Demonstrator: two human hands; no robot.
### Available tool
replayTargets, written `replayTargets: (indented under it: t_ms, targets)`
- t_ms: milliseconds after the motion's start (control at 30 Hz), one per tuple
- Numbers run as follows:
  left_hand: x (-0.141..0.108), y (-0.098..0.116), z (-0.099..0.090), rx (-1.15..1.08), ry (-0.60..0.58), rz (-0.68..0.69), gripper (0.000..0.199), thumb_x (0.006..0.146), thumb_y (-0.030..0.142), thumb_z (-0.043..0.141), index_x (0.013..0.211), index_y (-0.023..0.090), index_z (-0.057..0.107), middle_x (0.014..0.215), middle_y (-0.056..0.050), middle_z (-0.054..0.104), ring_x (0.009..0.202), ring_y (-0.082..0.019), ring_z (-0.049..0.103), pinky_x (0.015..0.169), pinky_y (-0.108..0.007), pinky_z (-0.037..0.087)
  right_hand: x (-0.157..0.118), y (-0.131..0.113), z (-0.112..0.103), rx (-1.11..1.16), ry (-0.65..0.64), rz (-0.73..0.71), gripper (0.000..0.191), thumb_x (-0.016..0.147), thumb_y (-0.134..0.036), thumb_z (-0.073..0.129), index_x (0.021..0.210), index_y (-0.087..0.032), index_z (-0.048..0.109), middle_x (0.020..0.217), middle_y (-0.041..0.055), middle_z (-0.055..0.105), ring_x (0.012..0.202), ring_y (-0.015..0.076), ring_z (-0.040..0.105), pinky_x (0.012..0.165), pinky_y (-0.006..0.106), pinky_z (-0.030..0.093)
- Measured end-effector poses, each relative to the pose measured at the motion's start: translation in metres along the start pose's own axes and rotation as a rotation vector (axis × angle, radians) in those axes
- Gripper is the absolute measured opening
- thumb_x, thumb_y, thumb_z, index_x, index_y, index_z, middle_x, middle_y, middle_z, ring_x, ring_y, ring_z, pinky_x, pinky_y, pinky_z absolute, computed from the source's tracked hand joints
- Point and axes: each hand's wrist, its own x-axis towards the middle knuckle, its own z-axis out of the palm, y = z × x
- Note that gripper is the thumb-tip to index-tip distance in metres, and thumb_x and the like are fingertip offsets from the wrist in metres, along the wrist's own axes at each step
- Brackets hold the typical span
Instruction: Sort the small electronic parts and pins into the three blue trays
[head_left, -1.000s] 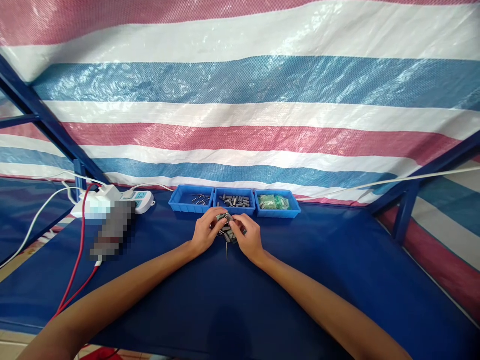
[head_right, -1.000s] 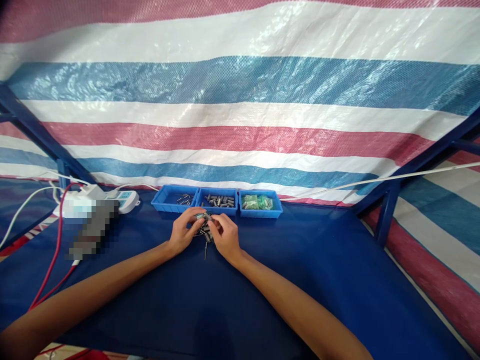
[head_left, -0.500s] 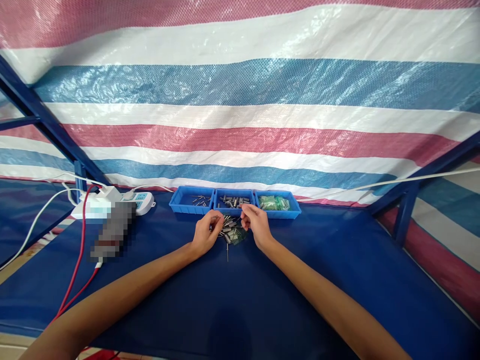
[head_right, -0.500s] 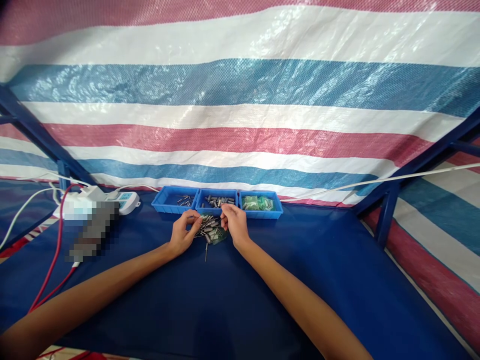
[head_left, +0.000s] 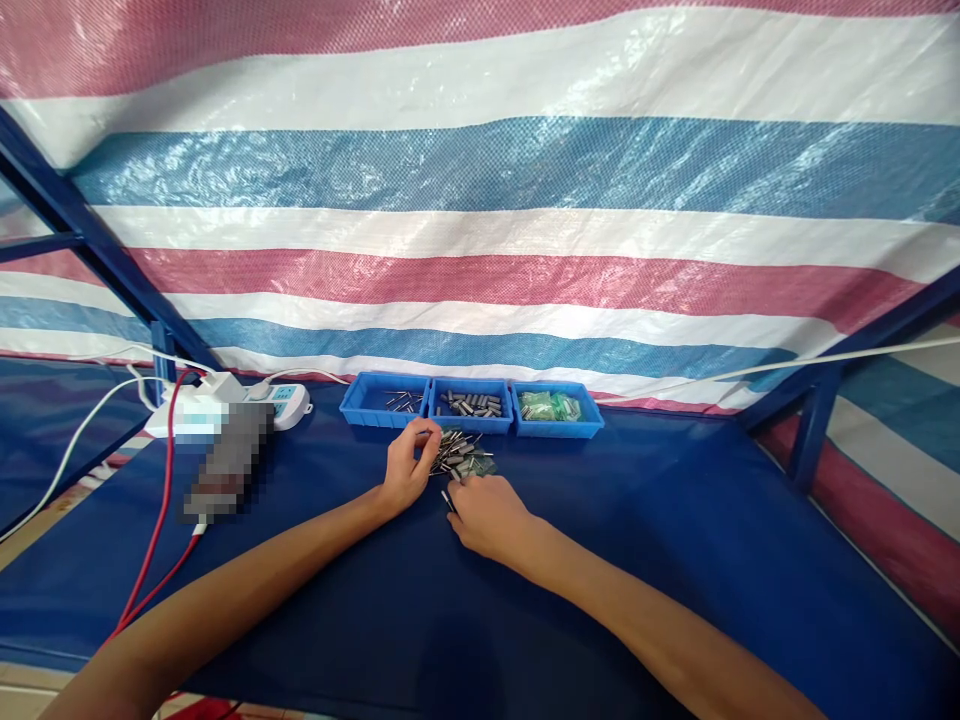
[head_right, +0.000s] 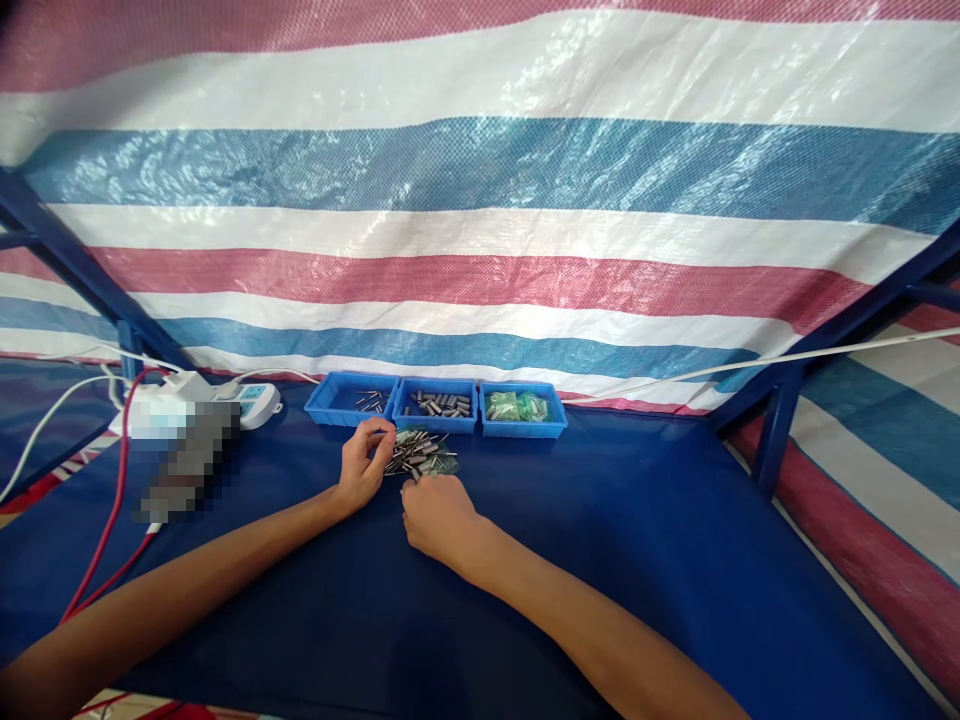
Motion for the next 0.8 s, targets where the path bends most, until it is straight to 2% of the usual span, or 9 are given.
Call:
replayTargets:
  t_ms: [200,267,367,467,600,700,800]
  targets:
    - [0.000,-0.001,0.000,-0.010,-0.004,-0.005,0.011,0.092,0.028,0.047,0.095,0.018,0.052,0.077,0.001,0.052,0.049,-0.004,0.041,0.046,-0.016,0.038,-0.002,-0.004,0.002,-0.021,-0.035,-0.044,0.014,0.081,-0.014,0.051,0.088,-0.011,0.062,0.078,0.0129,0.069,0.064,0.0226,0.066,0.055,0.028,0.042]
    - [-0.001,-0.002,0.000,-0.013,-0.006,-0.009,0.011,0.091,0.028,0.047,0.095,0.018,0.052,0.078,0.000,0.053,0.050,-0.004,0.043,0.048,-0.016,0.039,0.001,0.000,0.001,-0.004,0.001,-0.030,0.014,0.081,-0.015,0.050,0.090,-0.011,0.061,0.081,0.0134,0.069,0.066,0.0224,0.066,0.055,0.027,0.041]
    - [0.000,0.000,-0.001,0.008,-0.010,-0.024,0.012,0.092,0.028,0.047,0.096,0.018,0.053,0.079,0.000,0.055,0.053,-0.006,0.049,0.052,-0.018,0.043,0.008,0.008,0.002,0.069,0.124,0.056,0.013,0.083,-0.016,0.048,0.087,-0.013,0.060,0.082,0.0113,0.068,0.067,0.0208,0.065,0.056,0.026,0.040]
    - [0.004,0.006,-0.002,0.064,-0.074,-0.034,0.016,0.092,0.028,0.046,0.100,0.019,0.057,0.086,-0.002,0.061,0.064,-0.010,0.058,0.060,-0.020,0.047,0.016,0.018,0.006,0.255,0.281,0.143,0.008,0.081,-0.016,0.050,0.079,-0.016,0.058,0.071,0.0039,0.065,0.061,0.0171,0.061,0.055,0.025,0.038]
    - [0.011,0.012,-0.002,0.109,-0.197,0.032,0.021,0.092,0.027,0.046,0.097,0.018,0.064,0.095,-0.006,0.066,0.087,-0.016,0.062,0.078,-0.026,0.050,0.023,0.030,0.012,0.618,0.480,0.153,0.008,0.079,-0.016,0.052,0.072,-0.018,0.056,0.061,-0.0021,0.058,0.056,0.0126,0.056,0.054,0.022,0.039]
    - [0.011,0.010,-0.001,0.108,-0.230,0.006,0.022,0.092,0.030,0.047,0.097,0.018,0.065,0.093,-0.005,0.067,0.076,-0.014,0.063,0.070,-0.024,0.051,0.025,0.036,0.017,0.914,0.583,0.166,0.010,0.084,-0.025,0.051,0.079,-0.019,0.058,0.061,-0.0028,0.056,0.050,0.0110,0.054,0.050,0.021,0.042]
    - [0.008,0.006,0.001,0.116,-0.206,-0.041,0.022,0.091,0.032,0.050,0.099,0.017,0.064,0.090,-0.004,0.068,0.062,-0.010,0.061,0.061,-0.021,0.050,0.027,0.039,0.022,1.102,0.673,0.199,0.017,0.086,-0.033,0.052,0.088,-0.019,0.060,0.066,-0.0014,0.060,0.048,0.0106,0.054,0.048,0.022,0.044]
